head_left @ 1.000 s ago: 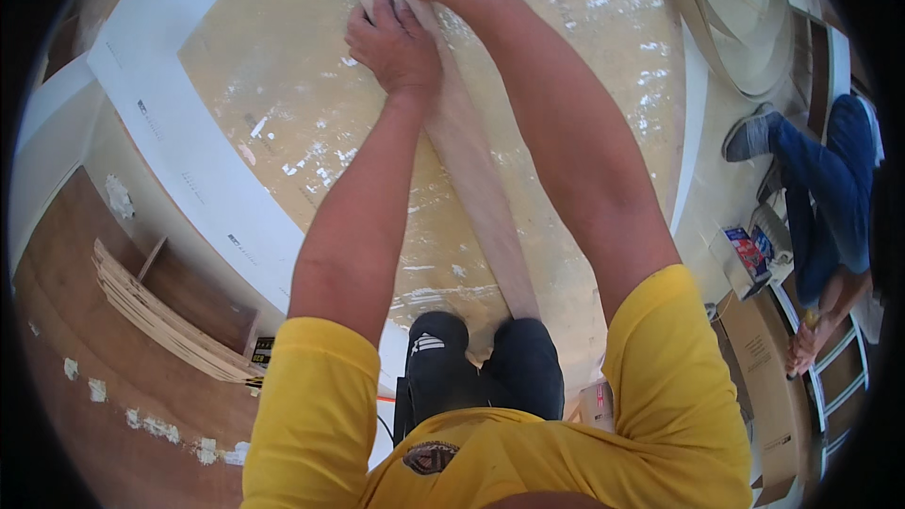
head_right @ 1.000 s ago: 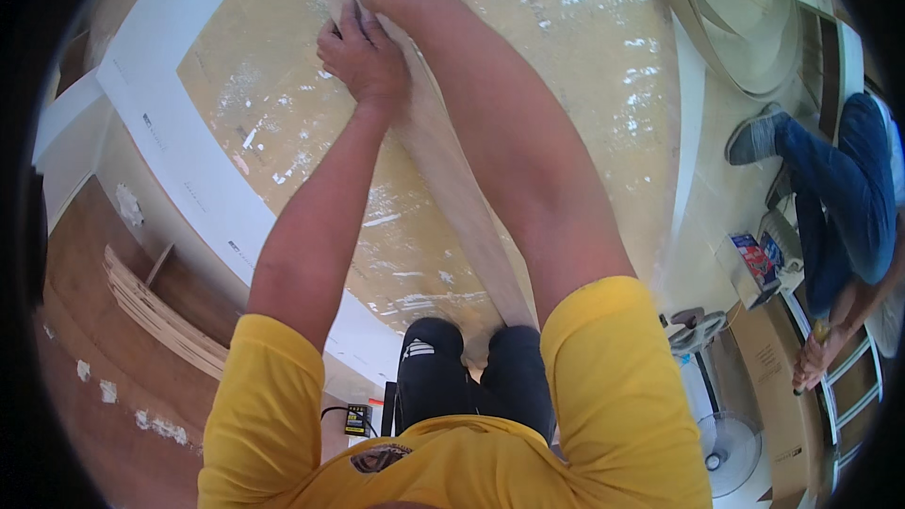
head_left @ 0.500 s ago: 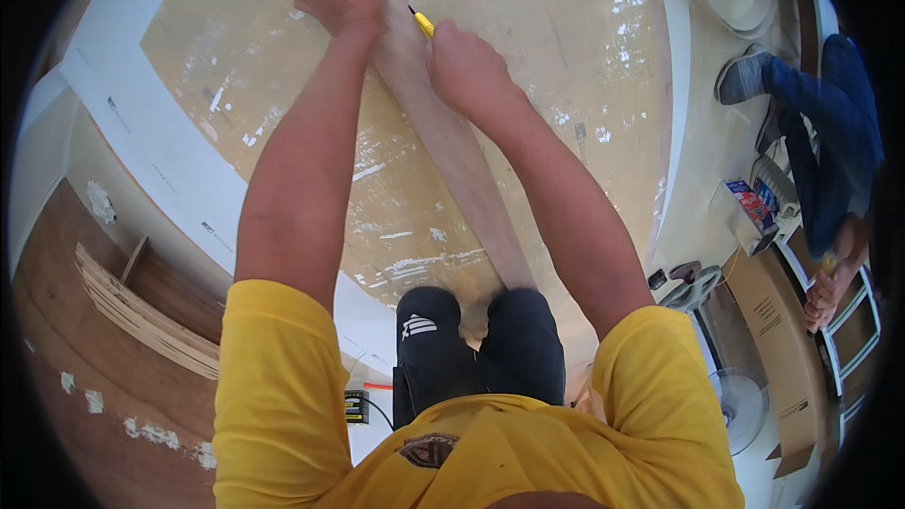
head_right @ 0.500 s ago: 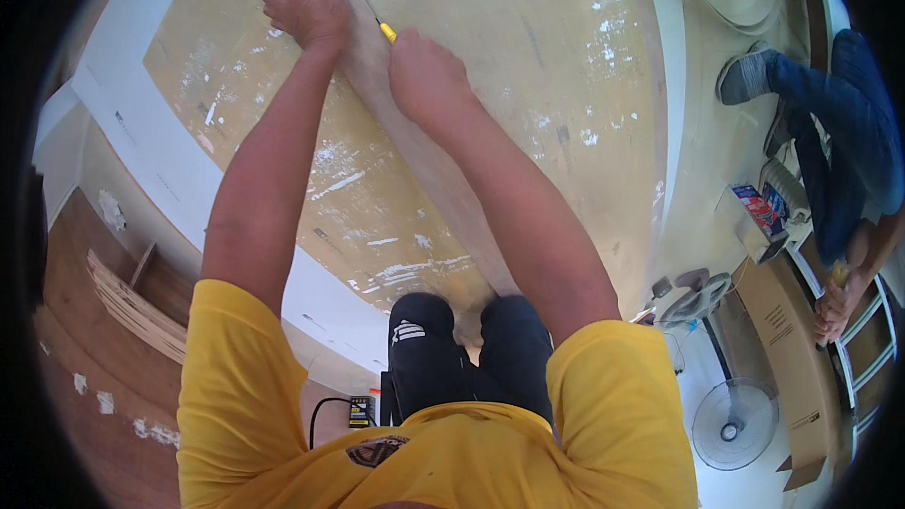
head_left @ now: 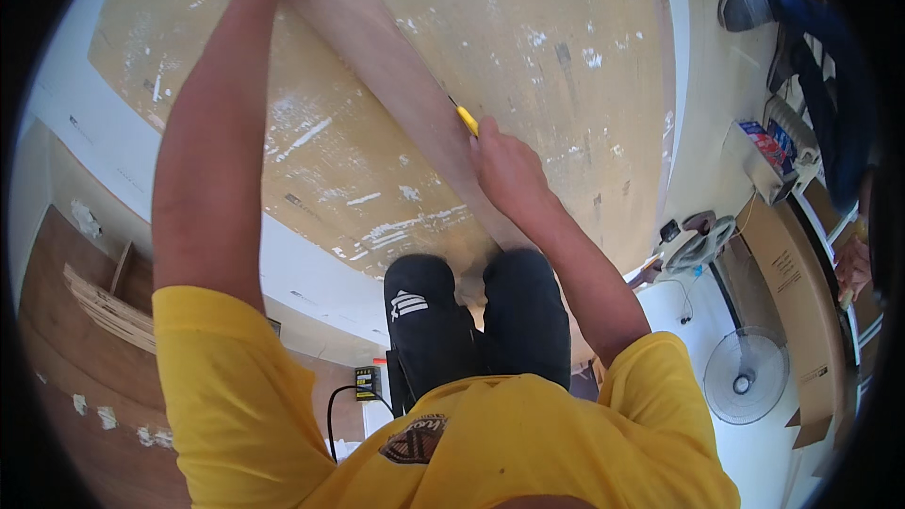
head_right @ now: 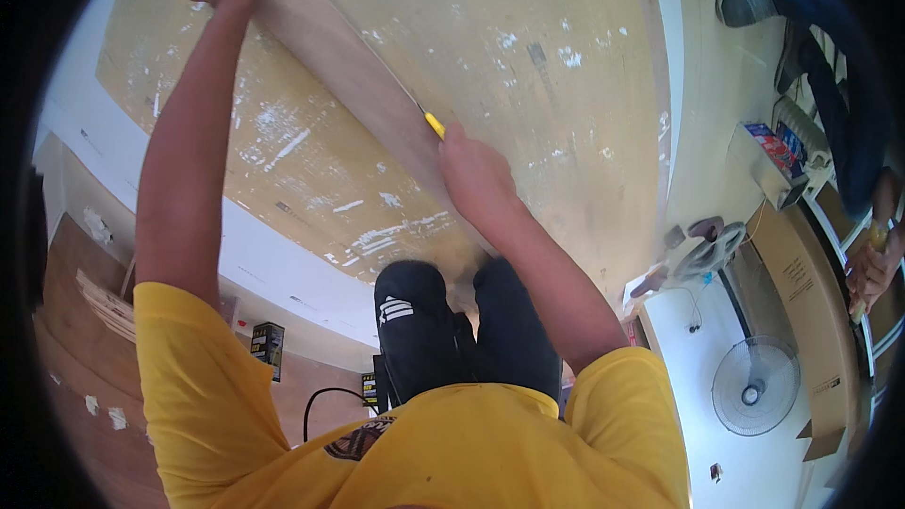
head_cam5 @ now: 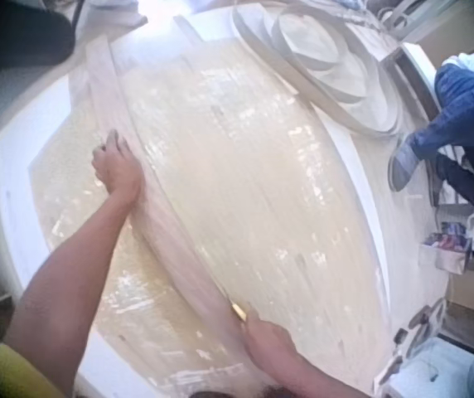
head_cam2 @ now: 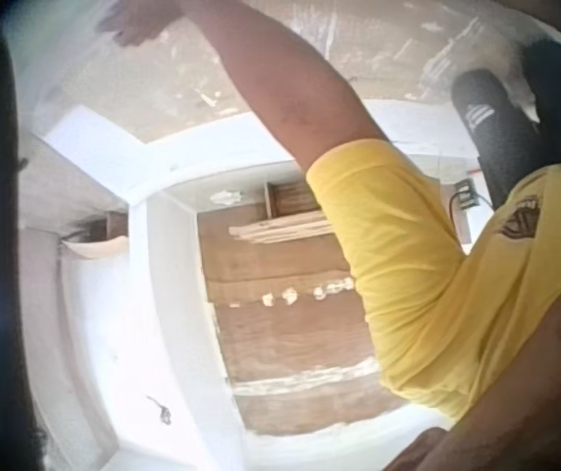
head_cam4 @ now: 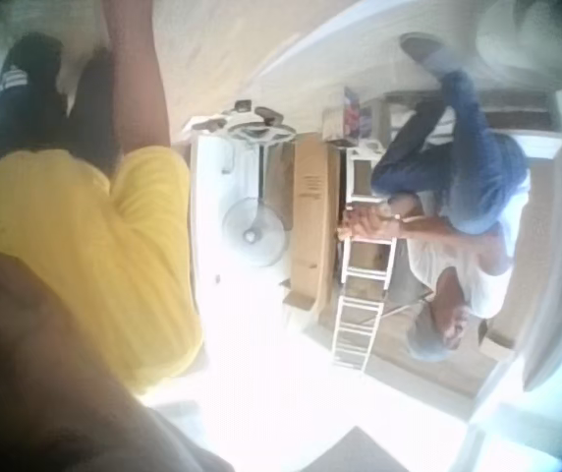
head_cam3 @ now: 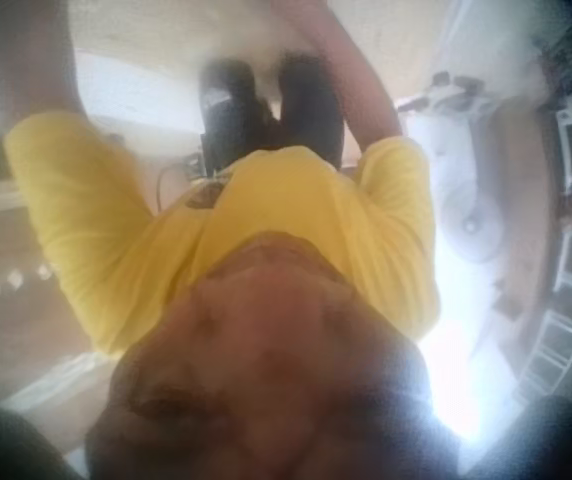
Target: The person kneels on the floor and uses a utility knife to score and cut a large sheet of plywood along a straight line. They then measure and mark the plywood with a tape measure and pencil.
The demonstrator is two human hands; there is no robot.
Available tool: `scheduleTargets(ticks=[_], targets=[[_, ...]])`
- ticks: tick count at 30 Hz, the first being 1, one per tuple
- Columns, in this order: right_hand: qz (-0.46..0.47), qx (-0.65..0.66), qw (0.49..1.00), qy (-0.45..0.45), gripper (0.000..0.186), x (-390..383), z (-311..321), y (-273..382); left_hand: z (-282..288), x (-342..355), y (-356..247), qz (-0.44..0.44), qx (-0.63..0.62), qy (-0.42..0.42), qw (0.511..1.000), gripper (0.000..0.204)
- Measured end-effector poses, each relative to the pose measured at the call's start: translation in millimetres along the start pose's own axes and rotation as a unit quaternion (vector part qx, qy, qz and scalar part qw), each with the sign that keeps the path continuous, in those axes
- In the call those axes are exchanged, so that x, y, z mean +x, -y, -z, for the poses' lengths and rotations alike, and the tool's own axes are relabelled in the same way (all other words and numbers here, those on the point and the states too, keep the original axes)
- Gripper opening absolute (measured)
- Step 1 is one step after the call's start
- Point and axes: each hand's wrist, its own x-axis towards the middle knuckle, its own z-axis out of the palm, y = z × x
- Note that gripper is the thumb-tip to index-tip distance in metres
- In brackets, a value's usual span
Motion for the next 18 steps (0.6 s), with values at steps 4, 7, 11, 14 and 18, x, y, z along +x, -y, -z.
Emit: scheduleTargets(ticks=[4, 7, 11, 14, 18], targets=[[-0.006, -0.009, 1.000, -0.011, 0.022, -34.4, -37.7, -46.4, -2.9, 1.7, 1.6, -0.014, 0.020, -0.014, 1.000, 0.039], [-0.039, -0.008, 0.999, 0.001, 0.022, -59.7, -62.4, -76.6, -3.8, 3.4, 2.3, -0.017, 0.036, -0.010, 0.999, 0.040], [-0.092, -0.042, 0.992, 0.070, 0.024, -87.7, -74.2, -97.3, -1.2, 3.3, 3.1, -0.021, 0.027, 0.002, 0.999, 0.040], [-0.080, -0.053, 0.991, 0.093, 0.025, -91.2, -49.8, -90.8, 2.9, 2.0, -0.3, -0.003, 0.010, 0.041, 0.999, 0.040], [-0.036, 0.004, 0.997, 0.072, 0.027, -50.7, 23.8, -42.2, 14.0, 1.2, -8.7, 0.045, -0.029, 0.096, 0.994, 0.041]])
